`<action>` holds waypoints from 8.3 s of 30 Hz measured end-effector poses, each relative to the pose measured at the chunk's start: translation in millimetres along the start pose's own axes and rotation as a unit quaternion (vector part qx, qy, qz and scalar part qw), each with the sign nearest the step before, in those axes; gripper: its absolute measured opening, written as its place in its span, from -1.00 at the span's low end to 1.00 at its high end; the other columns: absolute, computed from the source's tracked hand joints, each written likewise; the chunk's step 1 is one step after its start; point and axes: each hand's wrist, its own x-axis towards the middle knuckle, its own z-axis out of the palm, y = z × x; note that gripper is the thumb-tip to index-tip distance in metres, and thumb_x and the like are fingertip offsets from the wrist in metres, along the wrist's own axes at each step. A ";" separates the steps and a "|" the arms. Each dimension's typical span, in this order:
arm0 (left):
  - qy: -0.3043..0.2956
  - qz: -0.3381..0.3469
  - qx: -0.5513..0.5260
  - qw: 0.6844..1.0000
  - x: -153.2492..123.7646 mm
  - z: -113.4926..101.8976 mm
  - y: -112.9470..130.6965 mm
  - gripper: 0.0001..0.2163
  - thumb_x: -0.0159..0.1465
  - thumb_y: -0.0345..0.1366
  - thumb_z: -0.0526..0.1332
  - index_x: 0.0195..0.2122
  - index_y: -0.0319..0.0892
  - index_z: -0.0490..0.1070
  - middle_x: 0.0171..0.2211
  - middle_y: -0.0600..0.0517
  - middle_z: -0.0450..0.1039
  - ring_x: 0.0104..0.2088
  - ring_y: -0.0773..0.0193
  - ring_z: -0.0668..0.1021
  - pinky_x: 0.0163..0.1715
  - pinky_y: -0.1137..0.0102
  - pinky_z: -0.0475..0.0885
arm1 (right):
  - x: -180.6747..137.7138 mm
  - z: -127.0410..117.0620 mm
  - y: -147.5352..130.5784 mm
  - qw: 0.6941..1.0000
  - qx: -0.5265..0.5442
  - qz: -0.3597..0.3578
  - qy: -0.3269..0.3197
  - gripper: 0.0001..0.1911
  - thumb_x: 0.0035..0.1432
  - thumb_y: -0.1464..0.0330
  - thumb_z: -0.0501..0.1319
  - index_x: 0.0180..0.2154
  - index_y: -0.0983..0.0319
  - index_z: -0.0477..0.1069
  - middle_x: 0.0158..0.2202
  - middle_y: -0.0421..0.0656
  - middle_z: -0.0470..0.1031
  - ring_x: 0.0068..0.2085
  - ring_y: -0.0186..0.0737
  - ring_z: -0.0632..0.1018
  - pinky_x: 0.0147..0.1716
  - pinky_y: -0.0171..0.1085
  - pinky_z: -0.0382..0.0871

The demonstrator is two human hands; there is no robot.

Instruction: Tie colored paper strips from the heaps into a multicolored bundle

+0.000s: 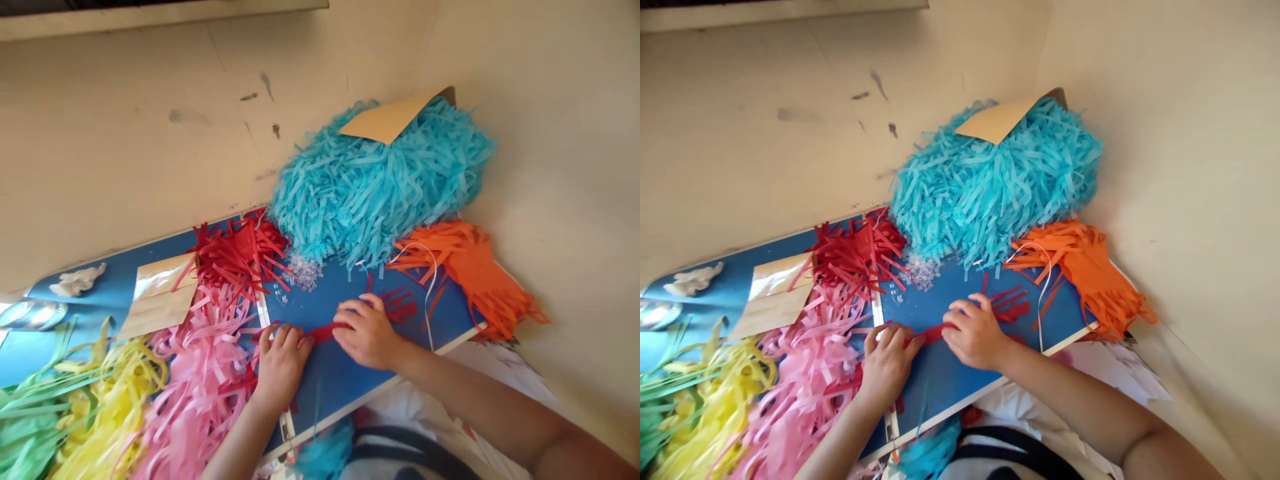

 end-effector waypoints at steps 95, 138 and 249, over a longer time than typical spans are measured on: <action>0.067 -0.013 -0.030 0.997 5.8 0.5 13.5 -0.81 0.37 -0.38 0.12 -0.33 -0.09 0.51 -0.41 0.07 0.56 -0.22 0.18 0.51 -0.04 0.15 0.19 | 29.6 16.9 -0.1 0.979 -0.063 -0.195 -0.013 -0.73 0.38 0.45 0.03 -0.31 0.22 0.46 -0.32 -0.16 0.52 -0.17 -0.19 0.39 -0.06 -0.06 0.10; -0.057 -0.025 -0.068 0.996 4.3 -4.0 -0.4 -0.65 0.28 -0.49 0.14 -0.01 0.06 0.49 -0.19 0.04 0.58 -0.10 0.03 0.47 -0.01 0.04 0.16 | 39.7 -4.4 39.0 0.952 0.076 0.155 -0.254 -0.90 0.03 0.39 0.31 -0.51 0.17 0.51 -0.33 -0.19 0.54 -0.16 -0.13 0.40 -0.20 -0.20 0.08; 0.218 -0.102 -0.362 0.901 -6.1 -62.1 45.5 -0.92 0.24 -0.41 0.30 -0.25 -0.13 0.51 -0.30 0.01 0.61 -0.30 0.32 0.65 -0.25 0.50 0.56 | 15.4 -46.9 -56.4 0.845 0.482 0.231 0.022 -0.91 0.17 0.36 0.32 -0.40 0.18 0.55 -0.38 -0.20 0.61 -0.33 -0.29 0.59 -0.27 -0.38 0.44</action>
